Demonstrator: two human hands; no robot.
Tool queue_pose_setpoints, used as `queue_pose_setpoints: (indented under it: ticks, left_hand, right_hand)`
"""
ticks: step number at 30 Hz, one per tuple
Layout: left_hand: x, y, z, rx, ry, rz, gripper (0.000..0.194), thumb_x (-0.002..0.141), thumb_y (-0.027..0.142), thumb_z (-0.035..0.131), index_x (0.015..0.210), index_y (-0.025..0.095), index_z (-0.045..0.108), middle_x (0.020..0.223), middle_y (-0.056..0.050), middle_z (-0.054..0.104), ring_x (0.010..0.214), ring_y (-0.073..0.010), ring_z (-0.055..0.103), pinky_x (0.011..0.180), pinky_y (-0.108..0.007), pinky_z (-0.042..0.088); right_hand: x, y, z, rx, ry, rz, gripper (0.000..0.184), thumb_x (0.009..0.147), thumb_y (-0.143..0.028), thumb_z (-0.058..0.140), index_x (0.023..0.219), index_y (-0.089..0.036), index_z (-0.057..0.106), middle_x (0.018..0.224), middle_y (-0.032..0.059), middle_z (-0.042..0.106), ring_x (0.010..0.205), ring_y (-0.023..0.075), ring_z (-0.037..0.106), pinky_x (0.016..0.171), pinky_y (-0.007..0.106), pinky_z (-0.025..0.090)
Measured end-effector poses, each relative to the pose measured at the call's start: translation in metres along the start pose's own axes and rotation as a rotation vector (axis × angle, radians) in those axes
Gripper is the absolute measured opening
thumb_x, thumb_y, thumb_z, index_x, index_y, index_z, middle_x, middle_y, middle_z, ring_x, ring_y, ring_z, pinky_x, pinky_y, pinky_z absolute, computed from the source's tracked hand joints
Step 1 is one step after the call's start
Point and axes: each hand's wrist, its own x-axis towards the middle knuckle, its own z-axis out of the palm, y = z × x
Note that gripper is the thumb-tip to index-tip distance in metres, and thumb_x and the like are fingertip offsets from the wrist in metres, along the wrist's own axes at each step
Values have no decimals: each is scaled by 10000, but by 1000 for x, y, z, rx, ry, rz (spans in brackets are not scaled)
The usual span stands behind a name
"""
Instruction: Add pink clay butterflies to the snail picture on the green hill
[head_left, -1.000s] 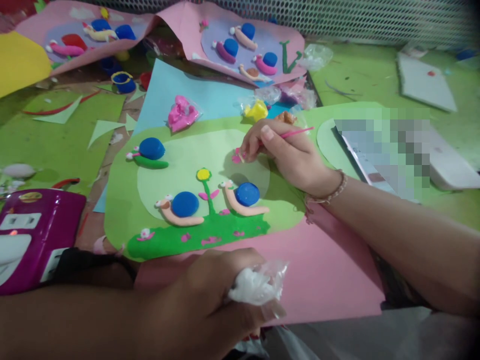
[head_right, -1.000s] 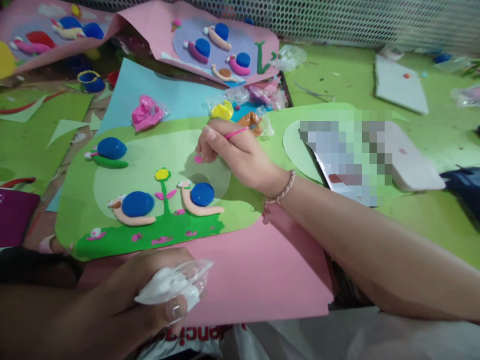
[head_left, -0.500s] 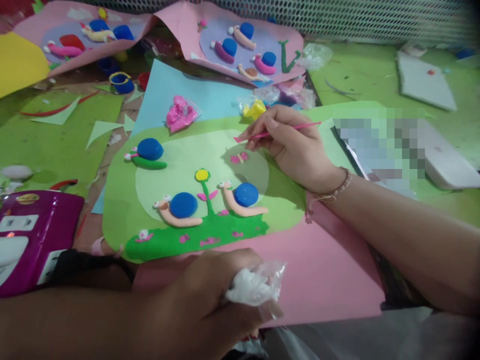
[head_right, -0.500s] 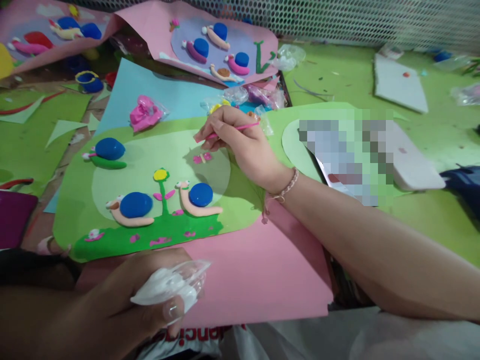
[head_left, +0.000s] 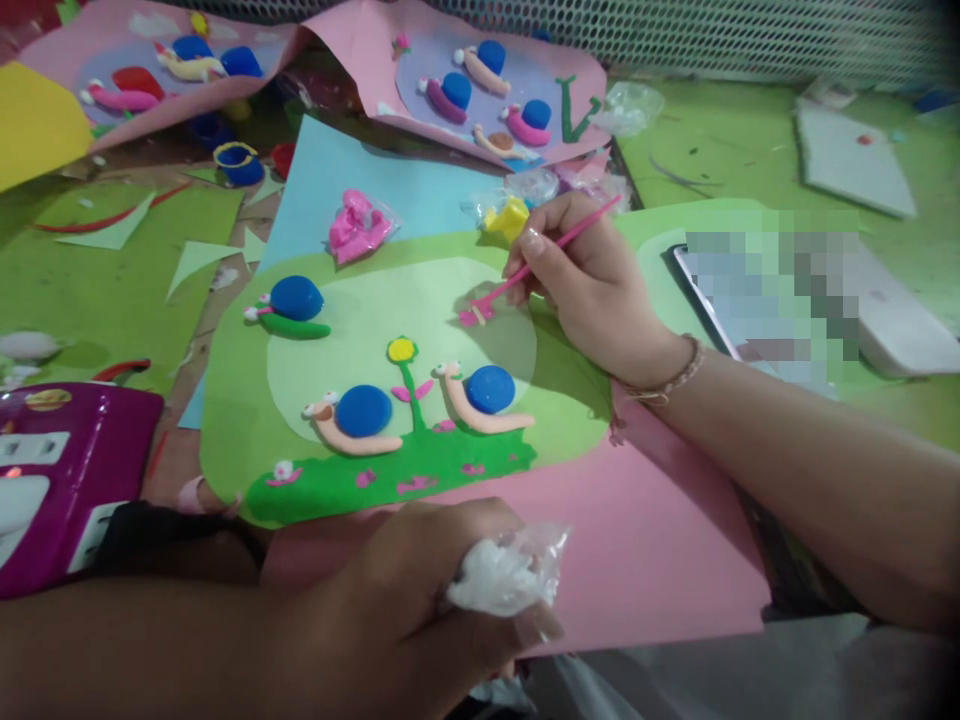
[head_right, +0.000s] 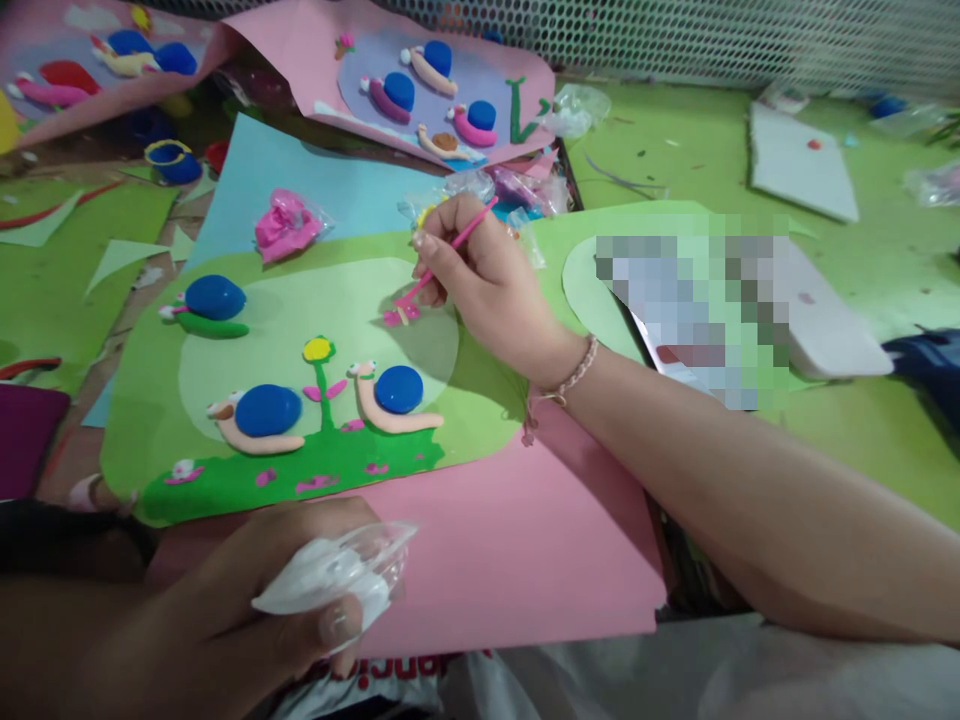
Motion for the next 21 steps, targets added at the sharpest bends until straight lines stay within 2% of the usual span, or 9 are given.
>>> queue_pose_setpoints:
  ticks: [6, 11, 15, 21]
  left_hand:
    - [2, -5, -3, 66, -29, 94, 257, 802, 384, 522, 646, 202, 429, 577, 61, 419, 559, -81, 403, 547, -126, 363]
    - [0, -6, 0, 75, 73, 55, 210, 784, 412, 550, 731, 211, 525, 616, 53, 472, 594, -93, 428, 589, -128, 393]
    - [-2, -6, 1, 79, 87, 41, 194, 778, 408, 564, 783, 215, 563, 614, 57, 492, 561, -86, 429, 594, -130, 405]
    - [-1, -7, 1, 36, 22, 53, 230, 799, 391, 529, 671, 206, 480, 588, 59, 450, 565, -83, 425, 551, -129, 372]
  right_hand:
    - [1, -2, 0, -78, -9, -7, 266, 853, -455, 552, 754, -226, 460, 639, -37, 506, 511, 53, 535, 481, 197, 462]
    - [2, -1, 0, -108, -15, 2, 294, 840, -505, 535, 758, -231, 464, 610, -35, 504, 516, 61, 544, 475, 193, 460]
    - [2, 1, -1, -98, -35, 25, 313, 823, -532, 536, 785, -229, 467, 617, -38, 513, 529, 64, 559, 488, 190, 479]
    - [3, 5, 0, -66, -39, 44, 323, 813, -528, 549, 768, -220, 461, 602, -52, 510, 500, 47, 551, 490, 174, 489]
